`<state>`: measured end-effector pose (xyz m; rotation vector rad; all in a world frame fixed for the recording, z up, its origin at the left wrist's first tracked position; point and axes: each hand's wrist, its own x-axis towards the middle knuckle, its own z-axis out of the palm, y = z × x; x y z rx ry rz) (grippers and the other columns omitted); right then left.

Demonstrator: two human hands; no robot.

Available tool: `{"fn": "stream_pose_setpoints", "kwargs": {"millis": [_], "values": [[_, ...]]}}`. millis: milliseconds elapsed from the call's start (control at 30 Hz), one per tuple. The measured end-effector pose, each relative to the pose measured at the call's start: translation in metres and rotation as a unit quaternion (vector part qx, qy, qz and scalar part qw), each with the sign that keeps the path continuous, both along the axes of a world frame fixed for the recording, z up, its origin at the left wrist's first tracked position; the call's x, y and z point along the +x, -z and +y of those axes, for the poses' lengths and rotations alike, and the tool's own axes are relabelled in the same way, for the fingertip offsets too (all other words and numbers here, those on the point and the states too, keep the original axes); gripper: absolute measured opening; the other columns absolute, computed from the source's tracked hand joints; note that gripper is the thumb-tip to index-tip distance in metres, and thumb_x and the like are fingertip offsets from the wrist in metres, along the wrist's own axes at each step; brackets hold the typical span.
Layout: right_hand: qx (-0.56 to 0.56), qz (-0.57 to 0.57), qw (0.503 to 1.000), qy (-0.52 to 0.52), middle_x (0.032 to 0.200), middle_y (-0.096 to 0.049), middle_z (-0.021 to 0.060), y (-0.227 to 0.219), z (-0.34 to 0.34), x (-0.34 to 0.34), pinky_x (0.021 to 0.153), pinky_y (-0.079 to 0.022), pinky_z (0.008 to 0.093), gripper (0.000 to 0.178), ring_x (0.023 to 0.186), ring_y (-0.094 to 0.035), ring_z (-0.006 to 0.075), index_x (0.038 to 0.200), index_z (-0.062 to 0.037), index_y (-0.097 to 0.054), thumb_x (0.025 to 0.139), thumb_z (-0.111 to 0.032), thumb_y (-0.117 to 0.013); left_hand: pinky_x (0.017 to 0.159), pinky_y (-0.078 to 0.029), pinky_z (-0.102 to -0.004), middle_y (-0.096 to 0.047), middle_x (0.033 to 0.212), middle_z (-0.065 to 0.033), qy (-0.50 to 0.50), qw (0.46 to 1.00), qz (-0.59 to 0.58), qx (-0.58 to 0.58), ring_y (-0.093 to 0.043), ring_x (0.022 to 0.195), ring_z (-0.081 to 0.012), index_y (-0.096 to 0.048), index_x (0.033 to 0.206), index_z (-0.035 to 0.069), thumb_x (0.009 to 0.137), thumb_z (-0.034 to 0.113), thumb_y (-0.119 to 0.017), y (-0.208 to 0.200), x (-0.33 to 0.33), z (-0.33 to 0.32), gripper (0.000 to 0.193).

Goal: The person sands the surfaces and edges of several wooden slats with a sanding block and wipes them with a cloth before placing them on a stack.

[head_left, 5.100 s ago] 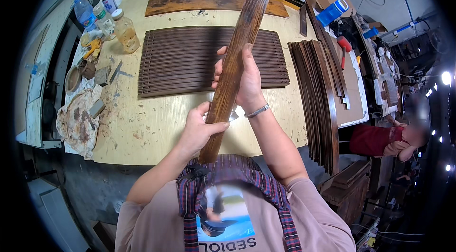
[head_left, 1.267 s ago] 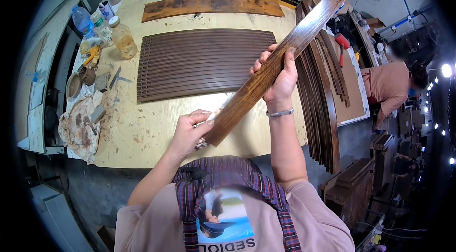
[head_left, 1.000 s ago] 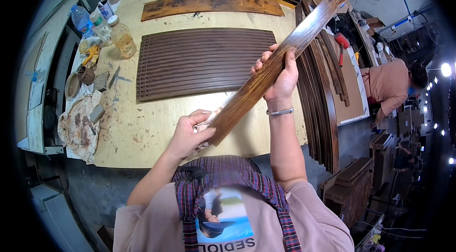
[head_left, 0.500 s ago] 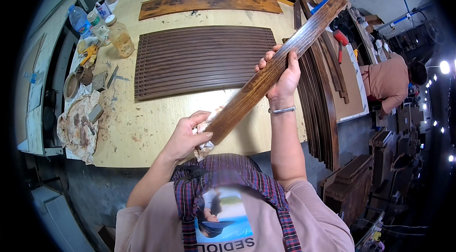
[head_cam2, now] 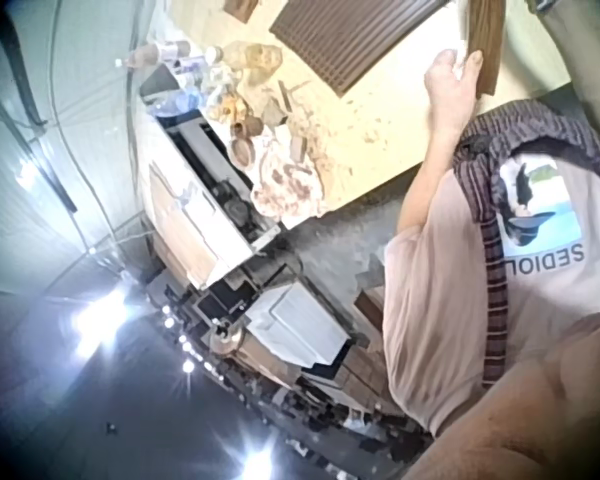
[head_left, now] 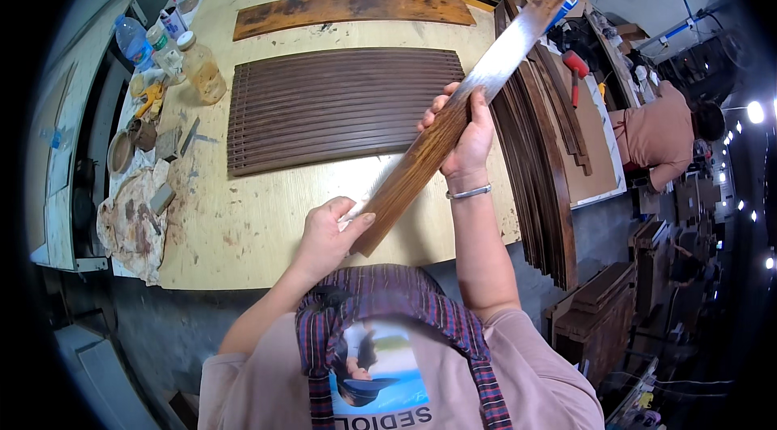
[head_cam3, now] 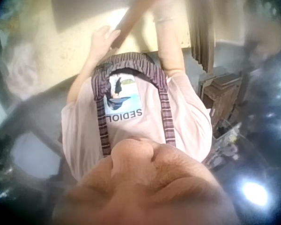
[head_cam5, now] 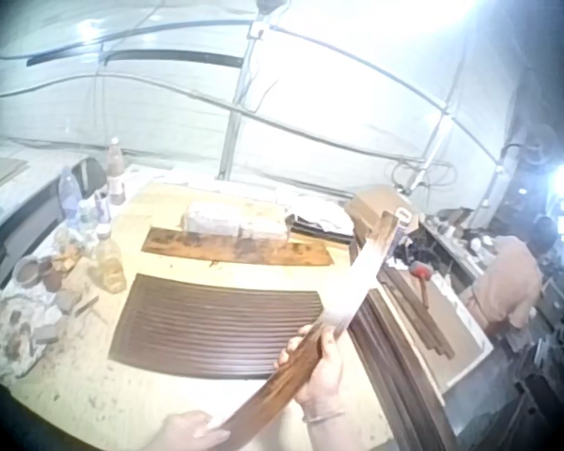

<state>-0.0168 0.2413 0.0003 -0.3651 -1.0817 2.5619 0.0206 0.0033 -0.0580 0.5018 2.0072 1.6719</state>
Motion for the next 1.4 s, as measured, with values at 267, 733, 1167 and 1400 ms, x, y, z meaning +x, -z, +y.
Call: {"fn": "stream_pose_setpoints", "kwargs": {"millis": [267,733,1167,1400], "values": [[0.109,-0.141,0.969,-0.174,0.067,-0.061,0.0104,0.012,0.005,-0.005,0.043,-0.054,0.0353,0.055,0.048,-0.061,0.0206,0.103,-0.0023,-0.051,0.100,-0.053,-0.030,0.077,-0.049,-0.0294,-0.060,0.096,-0.0120,-0.121,0.986,0.102,0.056,-0.061,0.084,-0.0186,-0.060,0.105,-0.005,0.086,0.005,-0.062,-0.023,-0.032,-0.003,0.021],[0.166,-0.209,0.849,-0.457,0.058,-0.054,0.0085,0.032,-0.015,0.131,0.038,-0.049,0.0296,0.058,0.041,-0.055,0.0170,0.091,0.0000,-0.053,0.103,-0.050,-0.026,0.106,-0.031,-0.0427,-0.059,0.123,-0.0141,-0.111,0.833,0.529,-0.118,-0.053,0.117,-0.0288,-0.056,0.125,0.002,0.101,0.021,-0.037,0.006,-0.136,-0.019,0.036],[0.505,-0.115,0.763,-0.387,0.093,-0.066,0.0174,0.054,-0.036,0.122,0.079,-0.049,0.0357,0.023,0.082,-0.061,0.0274,0.103,-0.0027,-0.064,0.085,-0.016,-0.068,0.073,-0.052,-0.0421,-0.067,0.091,-0.0166,0.305,0.733,0.575,-0.196,-0.066,0.079,-0.0325,-0.064,0.110,0.007,0.062,0.029,-0.081,-0.052,-0.014,0.054,0.056],[0.606,-0.055,0.690,-0.392,0.090,-0.065,0.0230,0.045,-0.030,0.140,0.077,-0.049,0.0439,0.026,0.088,-0.063,0.0395,0.094,0.0011,-0.064,0.076,-0.015,-0.072,0.065,-0.051,-0.0449,-0.065,0.069,-0.0171,0.422,0.732,0.351,-0.403,-0.065,0.069,-0.0372,-0.071,0.080,0.011,0.070,0.026,-0.069,-0.029,-0.020,0.023,0.018]]}}
